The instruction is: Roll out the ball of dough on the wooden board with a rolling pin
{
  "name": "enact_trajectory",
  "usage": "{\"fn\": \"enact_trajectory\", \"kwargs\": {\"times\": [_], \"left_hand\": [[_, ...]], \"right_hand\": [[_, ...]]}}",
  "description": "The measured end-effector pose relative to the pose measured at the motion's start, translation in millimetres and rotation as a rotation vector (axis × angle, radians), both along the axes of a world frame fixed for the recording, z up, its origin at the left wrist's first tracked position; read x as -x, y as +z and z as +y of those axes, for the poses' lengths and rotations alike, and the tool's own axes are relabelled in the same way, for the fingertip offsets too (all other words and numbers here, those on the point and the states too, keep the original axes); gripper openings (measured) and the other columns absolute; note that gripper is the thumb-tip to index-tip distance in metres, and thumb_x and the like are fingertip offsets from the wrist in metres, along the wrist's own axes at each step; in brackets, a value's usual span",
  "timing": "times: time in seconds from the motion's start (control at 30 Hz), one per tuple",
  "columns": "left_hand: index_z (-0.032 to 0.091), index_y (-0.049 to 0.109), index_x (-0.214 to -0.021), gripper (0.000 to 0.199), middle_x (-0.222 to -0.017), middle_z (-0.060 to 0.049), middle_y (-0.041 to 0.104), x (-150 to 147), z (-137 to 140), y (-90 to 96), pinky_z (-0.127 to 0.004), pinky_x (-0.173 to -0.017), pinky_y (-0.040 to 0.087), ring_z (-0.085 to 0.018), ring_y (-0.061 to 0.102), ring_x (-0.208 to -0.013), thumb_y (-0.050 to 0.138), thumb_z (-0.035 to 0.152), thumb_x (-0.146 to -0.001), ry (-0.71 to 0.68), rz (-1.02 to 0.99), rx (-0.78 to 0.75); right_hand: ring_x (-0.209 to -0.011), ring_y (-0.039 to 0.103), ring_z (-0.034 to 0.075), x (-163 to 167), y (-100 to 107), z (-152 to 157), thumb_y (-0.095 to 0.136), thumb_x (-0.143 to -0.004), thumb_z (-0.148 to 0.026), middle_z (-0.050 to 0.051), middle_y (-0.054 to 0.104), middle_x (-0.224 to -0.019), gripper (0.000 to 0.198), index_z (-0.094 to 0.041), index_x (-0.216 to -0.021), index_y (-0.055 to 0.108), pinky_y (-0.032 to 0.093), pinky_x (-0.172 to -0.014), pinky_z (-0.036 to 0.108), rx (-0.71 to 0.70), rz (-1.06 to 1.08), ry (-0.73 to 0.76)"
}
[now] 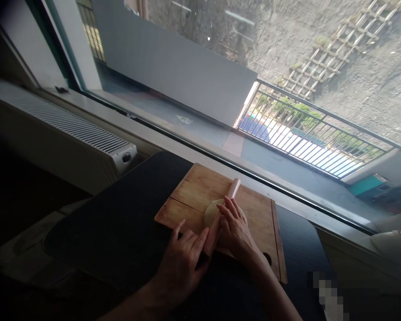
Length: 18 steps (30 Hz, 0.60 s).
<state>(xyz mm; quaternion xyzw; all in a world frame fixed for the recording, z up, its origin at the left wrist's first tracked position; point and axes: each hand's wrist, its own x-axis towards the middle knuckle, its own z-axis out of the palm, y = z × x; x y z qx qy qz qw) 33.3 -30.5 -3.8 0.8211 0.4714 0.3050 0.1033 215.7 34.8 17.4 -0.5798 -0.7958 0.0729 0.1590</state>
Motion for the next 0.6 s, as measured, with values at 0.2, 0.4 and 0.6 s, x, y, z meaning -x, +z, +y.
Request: {"fn": "enact_trajectory", "kwargs": {"times": [0.2,0.4,0.6], "left_hand": [[0.016,0.055,-0.112,0.032,-0.088,-0.005,0.066,10,5,-0.2,-0.053,-0.101,0.026,-0.022,0.058,-0.083,0.050,0.030,-0.084,0.023,-0.096,0.013],[0.019,0.057,-0.108,0.025,-0.083,-0.003,0.066,18,0,9.9,-0.053,-0.099,0.028,-0.021,0.058,-0.081,0.047,0.026,-0.086,0.047,-0.069,0.044],[0.019,0.054,-0.117,0.032,-0.085,-0.003,0.067,11,-6,13.2,-0.051,-0.103,0.026,-0.020,0.058,-0.085,0.047,0.026,-0.086,-0.029,-0.098,0.019]], "right_hand": [[-0.139,0.010,0.020,55,15,32,0.029,-0.095,-0.035,-0.001,0.037,-0.144,0.038,-0.027,-0.119,0.057,0.017,-0.112,0.043,0.093,-0.031,0.036],[-0.139,0.013,0.021,71,22,45,0.036,-0.092,-0.029,-0.002,0.047,-0.136,0.033,-0.027,-0.114,0.060,0.015,-0.111,0.046,0.077,-0.076,0.075],[-0.136,0.024,0.023,-2,16,18,0.041,-0.087,-0.029,0.003,0.018,-0.152,0.045,-0.023,-0.132,0.047,0.029,-0.108,0.039,0.123,-0.069,0.034]]}}
